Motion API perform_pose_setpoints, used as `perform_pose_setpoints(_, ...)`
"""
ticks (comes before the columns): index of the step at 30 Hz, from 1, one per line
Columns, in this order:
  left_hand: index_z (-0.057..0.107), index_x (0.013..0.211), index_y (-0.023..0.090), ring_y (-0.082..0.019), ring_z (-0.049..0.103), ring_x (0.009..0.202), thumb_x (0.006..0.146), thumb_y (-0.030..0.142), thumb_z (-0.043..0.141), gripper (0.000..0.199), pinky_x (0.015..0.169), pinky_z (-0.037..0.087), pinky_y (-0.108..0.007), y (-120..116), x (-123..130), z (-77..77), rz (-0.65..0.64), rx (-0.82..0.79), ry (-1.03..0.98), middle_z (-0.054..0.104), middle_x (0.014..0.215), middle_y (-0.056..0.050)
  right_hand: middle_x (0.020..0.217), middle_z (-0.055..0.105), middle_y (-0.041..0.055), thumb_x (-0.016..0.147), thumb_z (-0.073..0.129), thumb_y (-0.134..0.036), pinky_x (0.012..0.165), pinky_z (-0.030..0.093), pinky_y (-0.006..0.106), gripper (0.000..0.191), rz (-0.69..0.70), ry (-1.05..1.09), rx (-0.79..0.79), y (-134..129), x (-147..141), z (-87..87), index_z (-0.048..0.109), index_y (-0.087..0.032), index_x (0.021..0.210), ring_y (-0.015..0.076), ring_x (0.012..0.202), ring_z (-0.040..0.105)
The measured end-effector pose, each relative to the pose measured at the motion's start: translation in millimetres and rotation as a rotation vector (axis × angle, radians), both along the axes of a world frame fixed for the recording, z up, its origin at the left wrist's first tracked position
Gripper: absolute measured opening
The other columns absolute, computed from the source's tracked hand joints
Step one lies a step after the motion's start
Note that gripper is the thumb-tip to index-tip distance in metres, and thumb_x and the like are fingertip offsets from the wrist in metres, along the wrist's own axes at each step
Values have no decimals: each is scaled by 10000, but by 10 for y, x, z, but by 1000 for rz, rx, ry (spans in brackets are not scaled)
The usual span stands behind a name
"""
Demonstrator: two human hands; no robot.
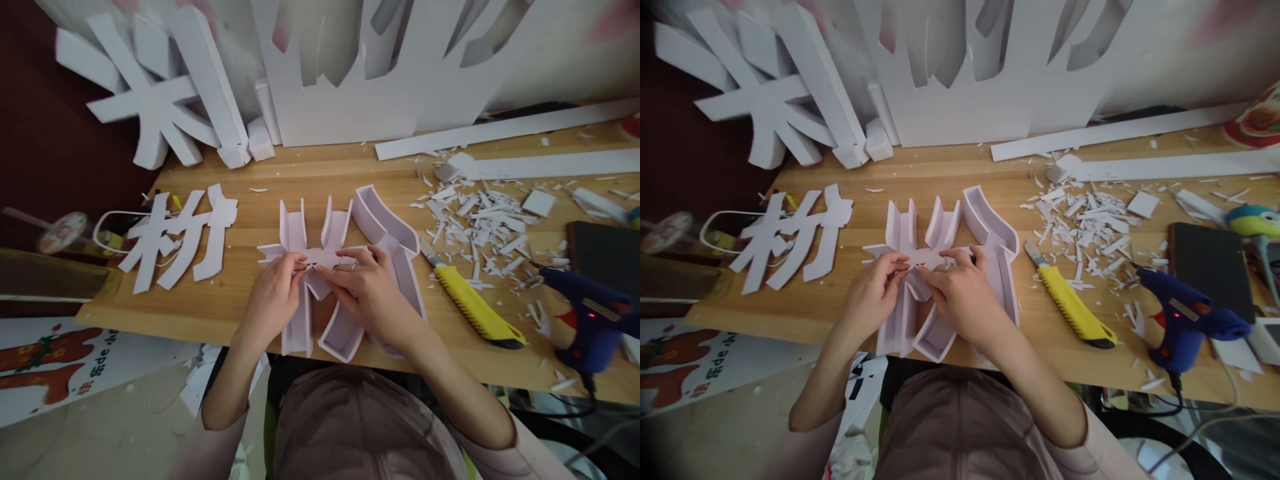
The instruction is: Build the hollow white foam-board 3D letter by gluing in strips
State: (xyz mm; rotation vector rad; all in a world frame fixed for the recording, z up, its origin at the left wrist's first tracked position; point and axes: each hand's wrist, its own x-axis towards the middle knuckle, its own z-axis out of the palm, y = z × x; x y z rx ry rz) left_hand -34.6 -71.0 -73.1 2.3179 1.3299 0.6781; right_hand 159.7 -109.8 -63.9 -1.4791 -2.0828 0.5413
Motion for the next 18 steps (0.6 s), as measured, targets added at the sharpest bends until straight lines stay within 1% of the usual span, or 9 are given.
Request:
perform_pose_setpoints(4,539,1102,204,-233,717,1009,958,87,503,190,870,586,-397,-7,8,12,-5,-10,-2,738,1048,-84,895,782,2,962,598,-106,1069,214,526,263,13,15,-6,0,-2,-7,747,-239,1132,321,1235,568)
perform_pose_setpoints(8,533,1099,198,-232,706,1020,966,87,491,178,869,587,-393,-11,13,22,-7,-31,1,731,1051,-90,929,785,-19,962,591,-100,1069,219,525,281,16,50,36,-7,3,-27,737,-246,1153,322,1228,567)
perform_pose_setpoints(11,516,1137,197,-232,700,1031,984,107,464,186,875,586,-397,-33,7,37,-5,-58,-3,728,1071,-98,1005,788,-28,976,575,-116,1085,200,520,290,13,66,56,-21,16,-30,715,-239,1198,312,1234,559)
perform_pose_setpoints(13,478,1208,196,-220,695,1052,991,106,436,238,905,578,-395,-59,-5,62,-1,-93,-16,729,1098,-98,1069,782,-44,982,564,-124,1106,179,507,301,8,75,43,-31,26,-15,698,-243,1224,298,1250,540)
perform_pose_setpoints(15,401,1311,203,-199,683,1087,985,85,399,346,946,563,-388,-81,-25,103,-1,-163,-35,730,1138,-87,1127,769,-62,986,547,-131,1133,161,487,323,6,81,22,-40,30,10,677,-254,1256,277,1268,518)
perform_pose_setpoints(18,315,1399,227,-187,654,1161,935,47,384,503,990,547,-384,-72,-63,174,-23,-275,-30,709,1227,-72,1182,751,-74,994,515,-139,1177,135,460,356,8,64,2,-38,24,42,647,-258,1303,245,1292,495)
